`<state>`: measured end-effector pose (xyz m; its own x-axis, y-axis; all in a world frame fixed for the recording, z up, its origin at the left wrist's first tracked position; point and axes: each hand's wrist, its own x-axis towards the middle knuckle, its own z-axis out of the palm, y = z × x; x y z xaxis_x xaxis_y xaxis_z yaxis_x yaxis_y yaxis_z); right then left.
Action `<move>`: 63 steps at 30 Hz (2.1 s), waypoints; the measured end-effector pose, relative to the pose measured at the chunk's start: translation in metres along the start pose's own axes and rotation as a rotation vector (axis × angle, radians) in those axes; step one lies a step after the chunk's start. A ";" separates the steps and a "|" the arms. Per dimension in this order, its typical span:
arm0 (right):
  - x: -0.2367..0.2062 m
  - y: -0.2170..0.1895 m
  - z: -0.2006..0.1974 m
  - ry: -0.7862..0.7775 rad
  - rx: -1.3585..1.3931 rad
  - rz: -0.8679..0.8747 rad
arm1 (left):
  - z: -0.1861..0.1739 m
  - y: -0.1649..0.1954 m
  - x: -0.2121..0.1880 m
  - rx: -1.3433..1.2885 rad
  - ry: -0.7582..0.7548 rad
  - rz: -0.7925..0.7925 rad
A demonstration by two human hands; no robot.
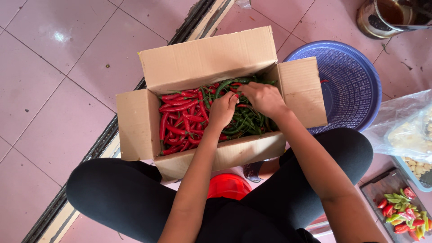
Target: The person sits on the floor and sorts red and green chilies from a cardboard box into a blue colander. They pick up chilies one by one, remove the stems, and place them into the colander.
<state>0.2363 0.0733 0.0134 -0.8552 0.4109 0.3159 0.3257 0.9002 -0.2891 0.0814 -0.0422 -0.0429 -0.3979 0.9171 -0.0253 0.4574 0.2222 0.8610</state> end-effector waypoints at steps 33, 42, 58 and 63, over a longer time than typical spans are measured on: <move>-0.011 -0.031 0.023 -0.334 -0.011 0.061 | -0.006 -0.006 -0.010 0.274 -0.183 -0.061; -0.007 -0.027 0.033 -0.469 -0.042 0.258 | -0.015 0.004 -0.013 0.427 -0.040 0.184; -0.003 -0.025 0.031 -0.079 0.370 0.270 | -0.008 0.005 -0.011 0.207 0.033 0.057; -0.004 -0.032 0.027 -0.232 0.146 0.209 | -0.007 0.005 -0.010 0.293 0.121 -0.005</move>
<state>0.2185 0.0384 -0.0030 -0.8506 0.5251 0.0274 0.4565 0.7634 -0.4571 0.0820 -0.0528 -0.0352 -0.4849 0.8733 0.0464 0.6577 0.3292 0.6776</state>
